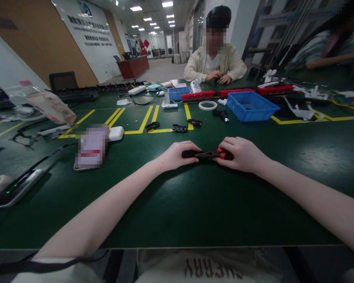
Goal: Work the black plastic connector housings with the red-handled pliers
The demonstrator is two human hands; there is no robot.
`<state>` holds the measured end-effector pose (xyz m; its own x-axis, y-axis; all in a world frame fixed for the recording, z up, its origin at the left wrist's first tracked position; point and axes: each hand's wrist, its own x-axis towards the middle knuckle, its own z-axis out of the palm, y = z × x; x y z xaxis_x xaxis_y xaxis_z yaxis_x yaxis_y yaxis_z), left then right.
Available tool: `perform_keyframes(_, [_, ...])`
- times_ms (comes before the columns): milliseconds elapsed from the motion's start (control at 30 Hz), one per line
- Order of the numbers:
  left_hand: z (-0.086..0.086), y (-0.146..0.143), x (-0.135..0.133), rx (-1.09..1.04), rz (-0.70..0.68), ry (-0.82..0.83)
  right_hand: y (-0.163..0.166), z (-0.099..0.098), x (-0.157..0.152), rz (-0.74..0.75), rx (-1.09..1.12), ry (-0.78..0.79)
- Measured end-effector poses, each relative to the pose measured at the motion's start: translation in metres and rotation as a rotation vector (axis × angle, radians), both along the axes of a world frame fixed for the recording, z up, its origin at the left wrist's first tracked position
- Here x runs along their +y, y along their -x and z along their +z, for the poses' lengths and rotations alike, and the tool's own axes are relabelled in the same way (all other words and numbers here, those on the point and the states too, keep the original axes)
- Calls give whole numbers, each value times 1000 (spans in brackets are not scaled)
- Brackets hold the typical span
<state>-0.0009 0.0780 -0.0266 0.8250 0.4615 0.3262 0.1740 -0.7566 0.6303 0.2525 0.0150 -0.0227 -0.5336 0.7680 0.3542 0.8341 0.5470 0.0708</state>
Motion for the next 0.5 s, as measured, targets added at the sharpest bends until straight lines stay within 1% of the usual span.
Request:
perform_keyframes(100, [0, 1, 2, 21, 32, 83, -1, 2, 1, -9, -5, 0])
perform_keyframes(167, [0, 1, 3, 35, 38, 94, -2, 3, 1, -12, -11, 0])
perform_keyframes(333, [0, 2, 4, 54, 22, -23, -6, 5, 0, -26, 1, 21])
perform_keyframes(500, [-1, 1, 4, 47, 16, -54, -4, 4, 0, -32, 4, 53])
